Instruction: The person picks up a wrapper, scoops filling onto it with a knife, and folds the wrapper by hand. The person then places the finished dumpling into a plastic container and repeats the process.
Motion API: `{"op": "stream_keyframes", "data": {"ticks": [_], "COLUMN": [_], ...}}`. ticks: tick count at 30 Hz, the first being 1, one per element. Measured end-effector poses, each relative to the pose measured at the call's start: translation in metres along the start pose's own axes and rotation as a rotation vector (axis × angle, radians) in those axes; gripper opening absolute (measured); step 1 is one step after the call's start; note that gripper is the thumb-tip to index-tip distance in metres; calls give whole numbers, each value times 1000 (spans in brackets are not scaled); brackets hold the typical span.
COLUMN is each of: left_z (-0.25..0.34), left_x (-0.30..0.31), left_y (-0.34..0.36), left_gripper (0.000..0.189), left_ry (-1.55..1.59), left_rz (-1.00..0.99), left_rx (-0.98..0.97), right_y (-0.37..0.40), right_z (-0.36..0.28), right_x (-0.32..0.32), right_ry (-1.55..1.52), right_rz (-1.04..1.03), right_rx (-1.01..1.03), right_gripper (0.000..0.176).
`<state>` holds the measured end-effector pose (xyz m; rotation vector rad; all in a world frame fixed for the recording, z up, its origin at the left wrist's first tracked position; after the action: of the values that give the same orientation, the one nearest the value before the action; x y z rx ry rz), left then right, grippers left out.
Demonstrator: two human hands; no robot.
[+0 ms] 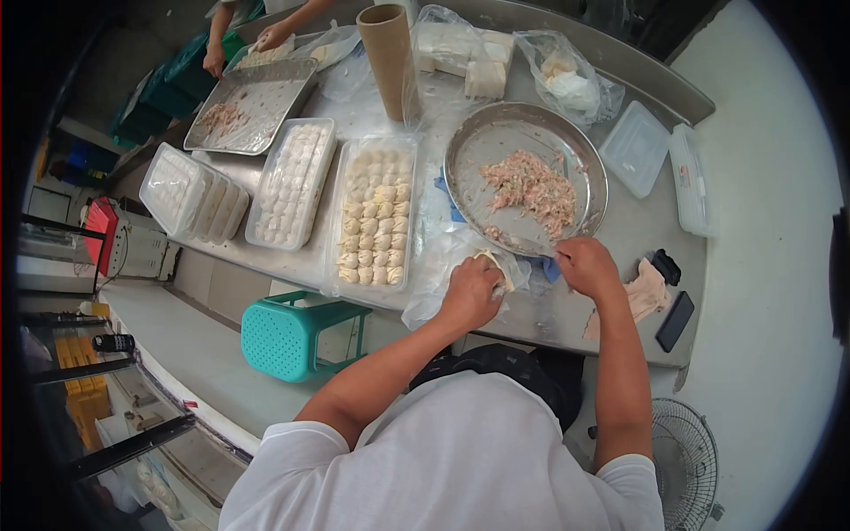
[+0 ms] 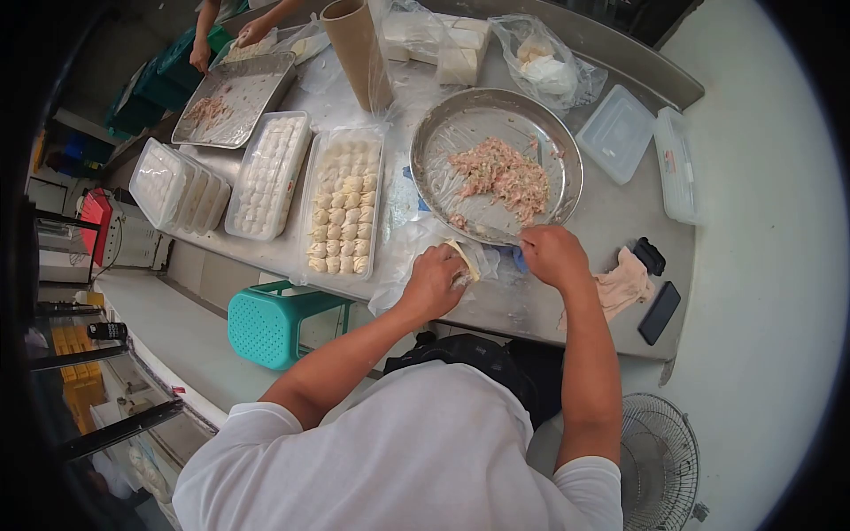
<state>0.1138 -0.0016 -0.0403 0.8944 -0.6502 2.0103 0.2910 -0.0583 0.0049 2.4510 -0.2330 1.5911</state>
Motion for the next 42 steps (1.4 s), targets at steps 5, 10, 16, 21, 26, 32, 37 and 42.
{"op": "stream_keyframes", "data": {"ticks": [5,10,16,21,26,32,37,42], "left_z": [10,10,1,-10,-57,-101,-99,-64], "left_x": [4,0,-3,2,33,47,36,16], "left_y": [-2,-4,0,1,0,19,7,-15], "left_gripper": [27,28,27,22,13,42,40,35], "left_ry": [-79,-112,-37,83,422,2088,2057,2278], "left_rz": [29,-12,17,105,166,350,390,-105], "left_rx": [56,93,62,69,280,405,621,388], "right_y": [12,8,16,22,-2,18,42,55], "right_z": [16,-1,-11,-9,-15,-15,-53,-75], "right_x": [13,14,16,14,1,14,18,1], "right_ry": [-129,86,12,-254,140,-234,-393,-334], "right_rz": [209,85,112,239,54,199,324,425], "right_rx": [47,1,45,24,-39,12,57,107], "right_gripper": [17,13,14,16,16,17,17,22]}}
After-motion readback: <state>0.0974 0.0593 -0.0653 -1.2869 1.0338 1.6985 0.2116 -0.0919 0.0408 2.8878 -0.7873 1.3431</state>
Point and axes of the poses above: each hand's wrist, its own y-axis away from the middle knuckle, its own x-axis out of the back of the hand, z = x × y, the point moved 9 cm from there along -y, towards the middle knuckle, and after that the axes turned 5 degrees about -y, right-handed, at the moved point
